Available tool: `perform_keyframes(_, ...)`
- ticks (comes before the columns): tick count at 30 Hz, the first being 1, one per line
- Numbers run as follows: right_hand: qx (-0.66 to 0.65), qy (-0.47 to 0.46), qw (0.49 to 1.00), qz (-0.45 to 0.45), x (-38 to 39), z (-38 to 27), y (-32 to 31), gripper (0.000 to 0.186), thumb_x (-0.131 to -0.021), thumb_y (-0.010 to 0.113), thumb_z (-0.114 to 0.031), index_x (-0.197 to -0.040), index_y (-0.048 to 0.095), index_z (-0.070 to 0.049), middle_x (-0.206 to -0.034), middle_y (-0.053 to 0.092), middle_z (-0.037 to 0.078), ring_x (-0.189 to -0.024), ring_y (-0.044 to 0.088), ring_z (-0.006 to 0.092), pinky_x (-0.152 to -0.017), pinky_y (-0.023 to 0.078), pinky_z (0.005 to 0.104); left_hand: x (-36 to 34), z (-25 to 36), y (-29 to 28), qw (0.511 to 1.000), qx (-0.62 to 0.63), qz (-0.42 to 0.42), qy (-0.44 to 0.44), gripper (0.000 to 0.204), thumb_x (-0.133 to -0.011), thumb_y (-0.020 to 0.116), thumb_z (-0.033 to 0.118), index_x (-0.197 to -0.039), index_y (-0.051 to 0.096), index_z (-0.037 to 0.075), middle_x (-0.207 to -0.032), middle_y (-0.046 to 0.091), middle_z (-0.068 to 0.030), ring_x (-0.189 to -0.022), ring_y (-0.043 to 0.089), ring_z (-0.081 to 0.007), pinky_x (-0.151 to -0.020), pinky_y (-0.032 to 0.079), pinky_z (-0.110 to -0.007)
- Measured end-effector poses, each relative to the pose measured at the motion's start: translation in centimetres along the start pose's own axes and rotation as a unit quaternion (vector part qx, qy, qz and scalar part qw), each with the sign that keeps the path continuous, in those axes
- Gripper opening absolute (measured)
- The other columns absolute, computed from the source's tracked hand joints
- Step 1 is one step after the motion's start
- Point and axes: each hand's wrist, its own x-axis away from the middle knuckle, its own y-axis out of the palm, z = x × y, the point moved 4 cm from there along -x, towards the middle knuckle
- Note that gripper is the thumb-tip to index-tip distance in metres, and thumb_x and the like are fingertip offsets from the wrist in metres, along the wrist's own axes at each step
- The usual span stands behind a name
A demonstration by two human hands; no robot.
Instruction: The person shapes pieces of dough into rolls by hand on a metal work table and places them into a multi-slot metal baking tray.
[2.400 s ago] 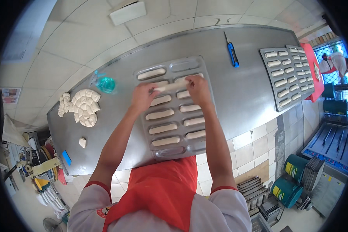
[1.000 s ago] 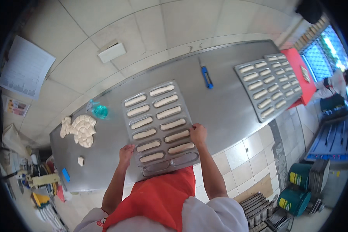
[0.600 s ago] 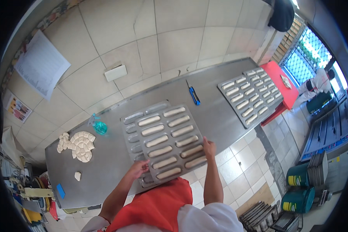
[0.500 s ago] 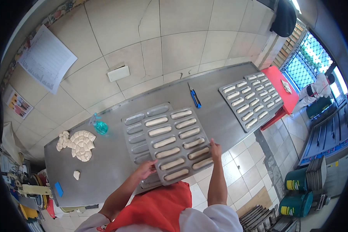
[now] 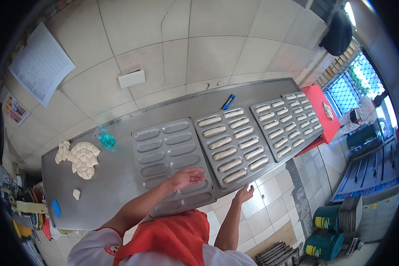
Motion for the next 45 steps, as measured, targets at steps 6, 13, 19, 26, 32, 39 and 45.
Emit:
perform_keyframes(6,-0.021,-0.144,0.965,-0.220,6.9,-8.2,3.7,0.025,-0.094,0.063,-0.015,-0.110,0.067,0.004,-0.099,0.067,0.015,-0.088,0.065,0.0255,-0.079,0.053,0.0362,11.1,1.4,-10.7,0.918,-0.155,0.356,0.078,0.033,-0.095,0.063,0.027,-0.121,0.062,0.006,-0.115,0.067,-0.0069,-0.107,0.062,-0.0138,-0.085,0.047,-0.027)
perform_keyframes(13,0.069,-0.181,0.872,-0.450,9.9,-9.5,18.7,0.041,-0.099,0.056,-0.035,-0.102,0.068,0.004,-0.093,0.069,0.024,-0.088,0.067,0.0327,-0.079,0.049,0.0431,23.0,-2.5,-16.4,0.690,-0.362,0.623,0.066,0.063,-0.087,0.070,0.045,-0.126,0.058,-0.003,-0.123,0.063,-0.0189,-0.113,0.060,-0.0318,-0.097,0.047,-0.039)
perform_keyframes(19,-0.019,-0.158,0.831,-0.534,10.7,-9.3,23.0,0.053,-0.099,0.056,-0.039,-0.122,0.063,0.008,-0.109,0.071,0.018,-0.096,0.063,0.0242,-0.089,0.047,0.0353,32.5,-2.9,-19.0,0.701,-0.423,0.572,0.047,0.078,-0.084,0.067,0.057,-0.133,0.053,-0.003,-0.127,0.061,-0.0238,-0.119,0.058,-0.0386,-0.101,0.045,-0.045)
perform_keyframes(26,0.118,-0.350,0.872,-0.321,24.5,-13.1,13.6,0.050,-0.093,0.066,-0.028,-0.128,0.060,0.007,-0.099,0.068,0.022,-0.087,0.064,0.0290,-0.080,0.050,0.0399,57.0,2.6,-33.2,0.451,-0.417,0.788,0.043,0.054,-0.082,0.072,0.044,-0.111,0.062,-0.001,-0.099,0.068,-0.0225,-0.098,0.065,-0.0400,-0.086,0.052,-0.046)
perform_keyframes(32,-0.038,-0.323,0.776,-0.540,52.8,-5.1,10.6,0.030,-0.097,0.056,-0.007,-0.126,0.060,-0.001,-0.122,0.062,0.010,-0.111,0.061,0.0211,-0.090,0.052,0.0336,63.2,1.2,-39.8,0.679,-0.489,0.548,0.004,0.040,-0.079,0.076,0.036,-0.100,0.066,0.003,-0.088,0.068,-0.0145,-0.083,0.066,-0.0297,-0.074,0.051,-0.042)
perform_keyframes(39,-0.126,0.127,0.654,-0.735,78.6,-9.6,8.6,0.030,-0.099,0.056,-0.011,-0.128,0.055,-0.002,-0.123,0.060,0.009,-0.110,0.059,0.0190,-0.095,0.048,0.0338,59.7,-0.4,-30.8,0.836,-0.133,0.430,0.313,0.028,-0.086,0.076,0.027,-0.089,0.060,0.003,-0.078,0.060,-0.0049,-0.073,0.055,-0.0114,-0.066,0.047,-0.032)
perform_keyframes(45,-0.127,0.020,0.660,-0.740,78.2,-12.2,9.6,0.022,-0.100,0.045,-0.011,-0.117,0.057,-0.002,-0.113,0.059,0.007,-0.102,0.057,0.0157,-0.091,0.046,0.0297,57.6,1.0,-29.0,0.771,-0.157,0.539,0.301,0.040,-0.098,0.059,0.038,-0.084,0.059,0.001,-0.072,0.059,-0.0062,-0.069,0.052,-0.0129,-0.063,0.045,-0.034)
